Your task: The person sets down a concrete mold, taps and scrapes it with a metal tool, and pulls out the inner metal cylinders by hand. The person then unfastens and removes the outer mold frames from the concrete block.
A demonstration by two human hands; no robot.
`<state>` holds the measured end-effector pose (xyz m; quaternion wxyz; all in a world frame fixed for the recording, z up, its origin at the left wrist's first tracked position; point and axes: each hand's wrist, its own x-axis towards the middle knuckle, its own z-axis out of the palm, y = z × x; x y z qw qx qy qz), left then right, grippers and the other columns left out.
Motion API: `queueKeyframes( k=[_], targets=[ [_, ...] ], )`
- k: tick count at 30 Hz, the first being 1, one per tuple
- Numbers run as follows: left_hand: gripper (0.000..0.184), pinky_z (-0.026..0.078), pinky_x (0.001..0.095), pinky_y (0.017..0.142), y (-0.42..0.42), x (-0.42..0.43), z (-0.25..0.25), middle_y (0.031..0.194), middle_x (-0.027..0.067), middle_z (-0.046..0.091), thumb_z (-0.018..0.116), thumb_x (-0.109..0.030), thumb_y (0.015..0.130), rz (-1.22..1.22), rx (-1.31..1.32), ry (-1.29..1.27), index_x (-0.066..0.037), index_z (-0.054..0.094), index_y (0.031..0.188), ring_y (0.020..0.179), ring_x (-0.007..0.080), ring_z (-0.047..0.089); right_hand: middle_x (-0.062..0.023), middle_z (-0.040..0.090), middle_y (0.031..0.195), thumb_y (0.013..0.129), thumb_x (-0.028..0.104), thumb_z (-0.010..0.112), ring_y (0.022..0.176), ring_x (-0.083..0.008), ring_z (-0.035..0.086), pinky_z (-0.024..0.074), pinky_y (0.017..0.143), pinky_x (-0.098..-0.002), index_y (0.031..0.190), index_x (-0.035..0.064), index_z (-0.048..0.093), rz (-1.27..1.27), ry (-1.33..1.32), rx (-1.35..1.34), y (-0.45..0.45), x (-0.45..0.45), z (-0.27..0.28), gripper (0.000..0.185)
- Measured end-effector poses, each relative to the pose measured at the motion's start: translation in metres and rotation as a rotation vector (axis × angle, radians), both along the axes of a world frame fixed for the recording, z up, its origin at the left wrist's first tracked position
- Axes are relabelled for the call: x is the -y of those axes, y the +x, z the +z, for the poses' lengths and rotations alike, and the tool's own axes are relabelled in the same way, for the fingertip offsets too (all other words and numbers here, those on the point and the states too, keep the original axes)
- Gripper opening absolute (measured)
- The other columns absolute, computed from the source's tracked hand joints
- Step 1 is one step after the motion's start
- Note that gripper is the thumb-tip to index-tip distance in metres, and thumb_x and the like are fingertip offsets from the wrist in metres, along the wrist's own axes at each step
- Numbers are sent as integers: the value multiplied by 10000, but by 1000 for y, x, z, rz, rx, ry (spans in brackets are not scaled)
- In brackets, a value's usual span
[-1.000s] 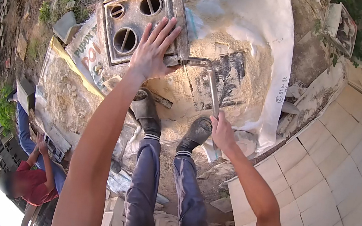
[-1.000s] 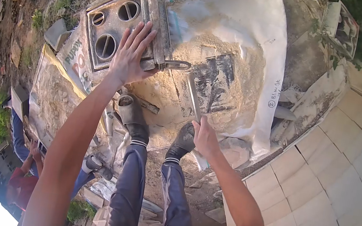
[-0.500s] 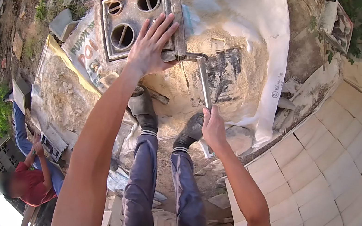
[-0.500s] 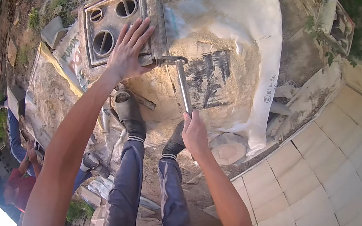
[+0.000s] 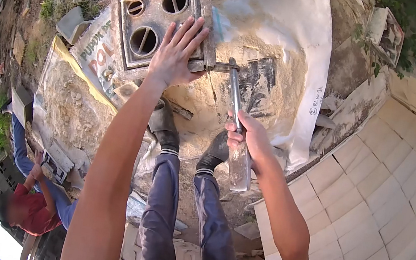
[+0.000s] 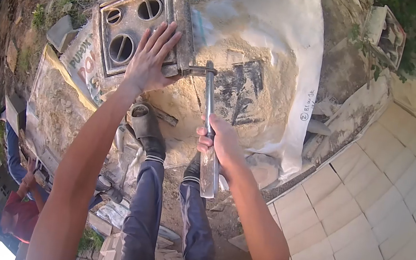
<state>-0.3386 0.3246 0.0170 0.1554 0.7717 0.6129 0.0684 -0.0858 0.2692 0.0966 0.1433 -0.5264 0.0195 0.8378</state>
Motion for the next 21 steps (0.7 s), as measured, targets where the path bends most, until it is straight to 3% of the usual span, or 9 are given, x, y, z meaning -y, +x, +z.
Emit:
queueKeyframes(
  k=[2, 3, 6, 8, 11, 15, 18, 20, 21],
  targets=[
    [1077, 82, 451, 1207, -1, -1, 1, 1584, 22, 152, 734, -564, 672, -1, -16, -7, -194, 180, 1518, 1465, 215, 122, -26, 505, 756, 962, 245, 550, 584, -157, 563, 505, 613, -305, 1025, 43, 465, -149, 29, 82, -19, -20, 29, 228],
    [1075, 76, 454, 1206, -1, -1, 2, 1587, 19, 142, 722, -575, 679, -5, -38, -26, -193, 172, 1520, 1466, 215, 114, -45, 522, 819, 919, 256, 619, 649, -184, 614, 536, 709, -349, 1128, 30, 467, -98, -34, 121, -19, -31, 48, 344],
    [1070, 66, 458, 1206, 1, 0, 4, 1592, 12, 120, 696, -597, 693, -11, -63, -52, -194, 157, 1525, 1469, 212, 99, -55, 534, 837, 910, 290, 623, 718, -205, 653, 530, 732, -379, 1246, 23, 436, -54, 67, 58, -18, -33, 63, 469],
    [1067, 62, 460, 1205, -2, -1, 3, 1594, 9, 108, 682, -608, 701, -10, -77, -64, -194, 149, 1528, 1470, 210, 91, -35, 513, 826, 930, 311, 589, 661, -163, 599, 510, 685, -359, 1262, 41, 469, -57, 45, 58, -20, -36, 66, 444],
    [1042, 57, 463, 1203, -1, -1, 6, 1596, 19, 99, 654, -614, 730, -42, -111, -111, -188, 140, 1530, 1471, 217, 83, -9, 453, 783, 925, 333, 592, 571, -114, 433, 466, 636, -336, 1084, 30, 578, 30, 16, 94, -26, -40, 64, 343],
    [1068, 88, 451, 1203, -2, -1, 6, 1586, 30, 147, 722, -547, 685, -38, -45, -68, -159, 181, 1520, 1465, 232, 122, -42, 479, 787, 959, 278, 520, 572, -119, 451, 466, 669, -417, 1136, -9, 530, 56, -57, 202, -40, -59, 66, 337],
    [1032, 57, 468, 1200, -3, -1, 6, 1597, 24, 98, 614, -644, 746, -59, -106, -130, -175, 136, 1532, 1473, 229, 75, -85, 527, 815, 954, 198, 487, 637, -168, 509, 450, 701, -404, 1131, -52, 516, -87, -109, 65, -42, -102, 57, 307],
    [1025, 56, 464, 1200, -2, -5, 11, 1599, 18, 89, 601, -648, 753, -59, -139, -148, -176, 131, 1533, 1474, 227, 69, -193, 572, 922, 900, 75, 482, 885, -295, 586, 458, 846, -474, 1156, -101, 488, -364, -284, -487, -44, -129, 55, 311],
    [1027, 56, 460, 1201, -2, -7, 14, 1600, 13, 84, 604, -646, 752, -57, -131, -154, -176, 130, 1533, 1474, 224, 65, -193, 572, 922, 900, 75, 482, 885, -295, 586, 458, 846, -474, 1156, -101, 488, -363, -274, -487, -46, -132, 60, 311]
  ],
)
